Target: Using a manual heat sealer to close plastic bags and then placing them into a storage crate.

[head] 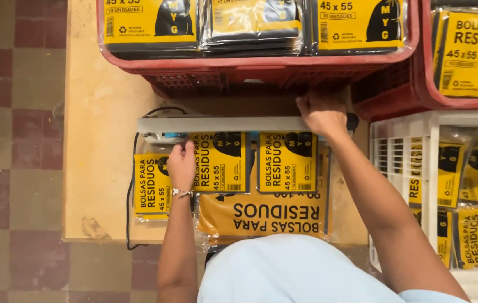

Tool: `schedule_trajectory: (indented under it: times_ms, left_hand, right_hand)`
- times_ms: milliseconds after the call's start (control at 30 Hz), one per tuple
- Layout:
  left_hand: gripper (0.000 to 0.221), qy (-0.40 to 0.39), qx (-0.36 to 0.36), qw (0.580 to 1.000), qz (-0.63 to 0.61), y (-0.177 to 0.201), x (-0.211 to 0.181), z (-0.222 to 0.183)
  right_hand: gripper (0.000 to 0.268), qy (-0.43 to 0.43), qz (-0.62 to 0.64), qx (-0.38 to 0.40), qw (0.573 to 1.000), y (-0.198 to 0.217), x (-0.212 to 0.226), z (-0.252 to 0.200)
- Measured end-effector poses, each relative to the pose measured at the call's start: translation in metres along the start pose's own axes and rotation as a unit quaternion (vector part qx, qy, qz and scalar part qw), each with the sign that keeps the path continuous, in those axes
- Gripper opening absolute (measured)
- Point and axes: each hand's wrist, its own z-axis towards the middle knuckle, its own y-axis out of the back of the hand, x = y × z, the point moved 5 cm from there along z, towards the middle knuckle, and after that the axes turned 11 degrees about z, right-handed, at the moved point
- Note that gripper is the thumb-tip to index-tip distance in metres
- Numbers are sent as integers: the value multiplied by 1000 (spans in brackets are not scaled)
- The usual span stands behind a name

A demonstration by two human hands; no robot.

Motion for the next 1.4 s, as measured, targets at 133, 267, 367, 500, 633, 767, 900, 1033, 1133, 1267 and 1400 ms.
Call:
schedule_trajectory:
  times_ms: [133,267,367,500,633,767,900,1033,1133,1267,1400]
  left_hand:
    - [33,8,52,998,34,4,-5,-6]
    - [40,21,98,992,74,29,-34,-27]
    - [35,-11,70,991,118,53,-39,-38]
    - [25,-16,-31,972,234,94,1,-26]
    - [43,22,-105,928,356,121,41,-8]
    - [58,67,-39,956,283,121,58,0]
    - [55,74,-39,957,278,115,68,6]
    - [36,-65,-146,951,263,102,0,-24]
    - [37,-94,-66,972,205,71,-39,-43]
    - [62,-28,109,981,160,43,-62,-45]
    - [79,-15,140,986,93,13,-26,-17]
  right_hand:
    - [53,-99,78,119,985,16,12,-1]
    - [72,-143,93,192,966,32,27,-2]
    - [76,-154,76,229,958,42,31,-2]
    - [76,-171,75,236,954,30,30,-10]
    - [69,-149,46,208,966,27,28,-6]
    - [65,-139,35,193,971,25,25,-7]
    - [64,-125,48,171,976,32,30,-10]
    - [64,-113,64,149,980,36,29,-12]
    - [68,-120,70,160,977,30,26,-11]
    - [72,-141,101,187,967,25,21,-10]
    - [63,-106,98,138,980,32,18,-13]
